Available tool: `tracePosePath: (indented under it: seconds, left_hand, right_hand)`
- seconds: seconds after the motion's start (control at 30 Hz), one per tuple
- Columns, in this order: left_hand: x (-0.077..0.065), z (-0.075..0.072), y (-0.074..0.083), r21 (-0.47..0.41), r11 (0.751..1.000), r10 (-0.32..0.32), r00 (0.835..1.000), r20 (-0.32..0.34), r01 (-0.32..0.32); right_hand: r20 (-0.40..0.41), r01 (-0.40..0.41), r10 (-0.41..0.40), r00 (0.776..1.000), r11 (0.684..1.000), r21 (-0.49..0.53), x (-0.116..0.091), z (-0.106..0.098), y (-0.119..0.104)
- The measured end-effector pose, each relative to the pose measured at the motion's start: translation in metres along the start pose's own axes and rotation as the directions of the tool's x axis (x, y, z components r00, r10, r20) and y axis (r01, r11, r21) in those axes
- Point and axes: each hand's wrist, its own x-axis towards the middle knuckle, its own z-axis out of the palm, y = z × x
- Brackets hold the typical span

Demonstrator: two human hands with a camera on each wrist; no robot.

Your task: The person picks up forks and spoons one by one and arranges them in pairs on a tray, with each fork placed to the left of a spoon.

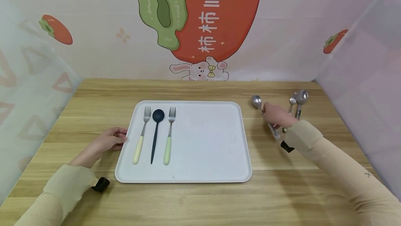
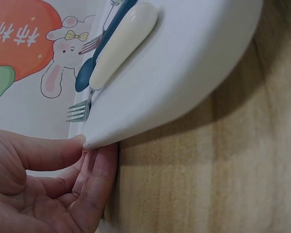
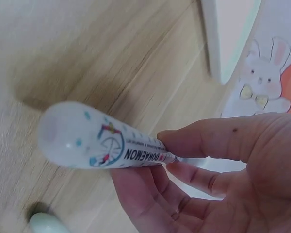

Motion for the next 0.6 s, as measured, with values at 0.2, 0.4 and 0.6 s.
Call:
tracePosePath:
  seconds: [0.2, 0.4, 0.6]
  left_hand:
    - [0.0, 0.0, 0.0, 0.011, 1.0, 0.001, 1.0, -0.002, -0.001]
    - [0.001, 0.0, -0.001, 0.008, 1.0, 0.003, 1.0, -0.002, -0.003]
    - [0.001, 0.0, 0.0, 0.005, 1.0, -0.001, 1.0, 0.005, 0.001]
  right_hand:
    - [-0.016, 0.064, -0.065, 0.998, 0.996, -0.061, -0.008, 0.007, -0.015]
    - [-0.016, 0.137, -0.14, 0.99, 0.982, -0.128, -0.013, 0.015, -0.029]
    - [-0.013, 0.149, -0.153, 0.988, 0.976, -0.158, -0.017, 0.022, -0.044]
